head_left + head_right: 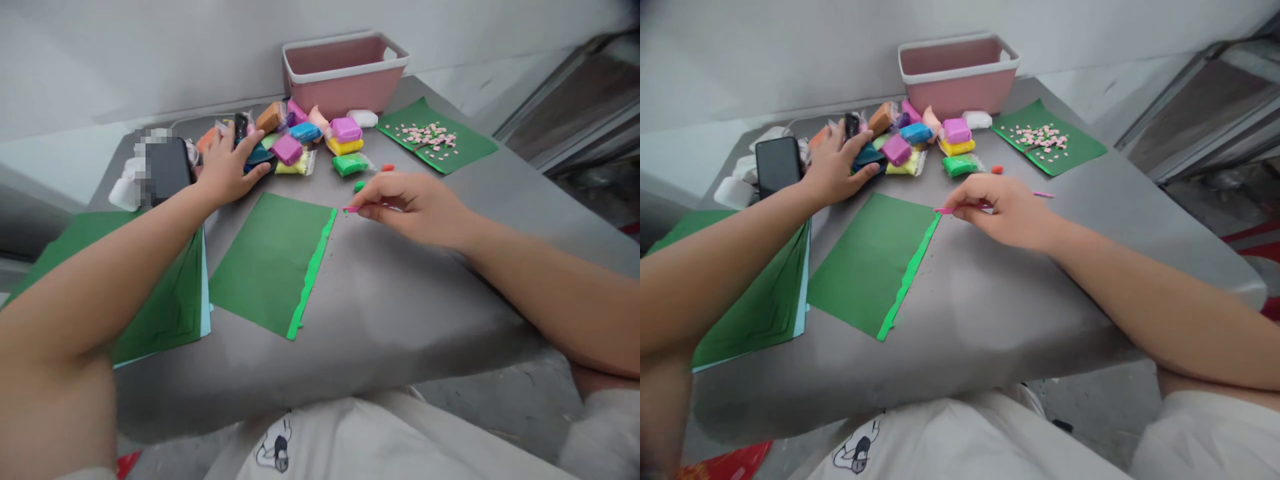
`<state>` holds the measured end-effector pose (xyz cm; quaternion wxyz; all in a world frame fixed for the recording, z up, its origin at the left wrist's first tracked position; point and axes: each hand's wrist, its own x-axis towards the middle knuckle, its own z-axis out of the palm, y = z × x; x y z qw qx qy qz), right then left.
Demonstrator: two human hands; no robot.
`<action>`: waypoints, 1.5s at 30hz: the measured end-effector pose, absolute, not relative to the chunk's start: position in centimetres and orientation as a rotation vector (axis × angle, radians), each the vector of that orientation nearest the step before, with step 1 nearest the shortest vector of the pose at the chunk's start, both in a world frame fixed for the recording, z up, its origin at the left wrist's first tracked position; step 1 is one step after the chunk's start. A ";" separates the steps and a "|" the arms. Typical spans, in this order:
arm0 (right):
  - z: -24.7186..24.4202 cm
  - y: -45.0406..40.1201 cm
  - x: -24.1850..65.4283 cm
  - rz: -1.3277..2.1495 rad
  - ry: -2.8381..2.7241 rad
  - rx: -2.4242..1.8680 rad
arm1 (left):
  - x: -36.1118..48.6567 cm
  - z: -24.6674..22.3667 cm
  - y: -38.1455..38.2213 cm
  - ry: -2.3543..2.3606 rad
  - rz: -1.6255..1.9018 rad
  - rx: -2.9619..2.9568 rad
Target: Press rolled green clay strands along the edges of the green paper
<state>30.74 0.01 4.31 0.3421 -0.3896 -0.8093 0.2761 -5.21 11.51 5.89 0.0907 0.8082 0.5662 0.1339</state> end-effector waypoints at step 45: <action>4.6 -4.8 27.2 0.370 -2.039 -0.830 | 3.6 7.5 -4.9 0.937 0.703 1.133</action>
